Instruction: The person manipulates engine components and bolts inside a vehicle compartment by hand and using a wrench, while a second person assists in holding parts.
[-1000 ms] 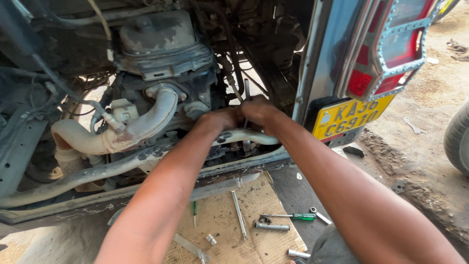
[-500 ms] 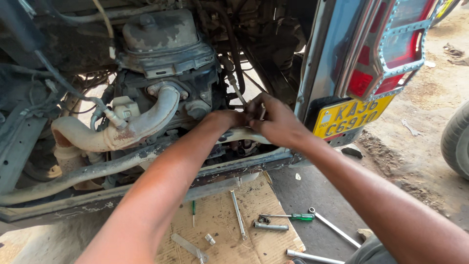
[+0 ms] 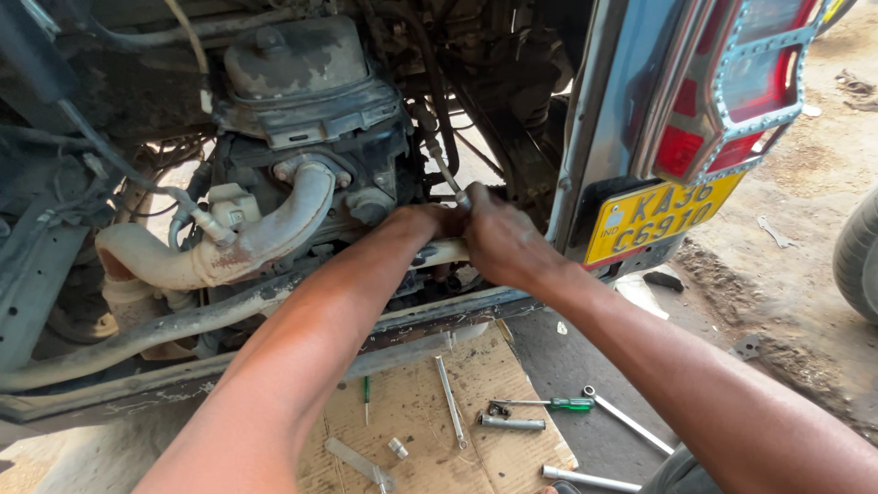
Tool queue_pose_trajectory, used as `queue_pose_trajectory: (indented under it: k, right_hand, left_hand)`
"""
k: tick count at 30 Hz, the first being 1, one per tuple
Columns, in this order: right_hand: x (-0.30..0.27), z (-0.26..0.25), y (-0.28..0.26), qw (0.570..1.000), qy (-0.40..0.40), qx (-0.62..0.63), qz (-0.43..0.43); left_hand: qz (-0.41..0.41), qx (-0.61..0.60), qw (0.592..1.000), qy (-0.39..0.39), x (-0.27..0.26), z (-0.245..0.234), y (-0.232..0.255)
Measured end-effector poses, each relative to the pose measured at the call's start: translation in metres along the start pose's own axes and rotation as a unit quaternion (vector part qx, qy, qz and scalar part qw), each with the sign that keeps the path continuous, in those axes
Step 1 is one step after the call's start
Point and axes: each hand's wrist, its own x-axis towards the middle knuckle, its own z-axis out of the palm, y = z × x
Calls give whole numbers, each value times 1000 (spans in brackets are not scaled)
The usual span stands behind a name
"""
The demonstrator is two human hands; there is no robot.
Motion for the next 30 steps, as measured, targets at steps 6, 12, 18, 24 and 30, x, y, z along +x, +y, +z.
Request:
queue_pose_trajectory:
  k: [6, 12, 18, 24, 30]
  right_hand:
    - [52, 8, 23, 993, 28, 53, 105]
    - [122, 43, 54, 980, 48, 101, 166]
    - [136, 65, 79, 972, 15, 76, 223]
    - [117, 62, 72, 907, -50, 298, 293]
    - [104, 50, 56, 884, -77, 331, 322]
  left_hand:
    - [23, 101, 991, 81, 5, -4, 9]
    - [16, 150, 983, 106, -4, -5, 8]
    - [8, 160, 980, 117, -6, -3, 4]
    - [2, 168, 978, 120, -7, -2, 4]
    - [-1, 168, 978, 124, -10, -1, 3]
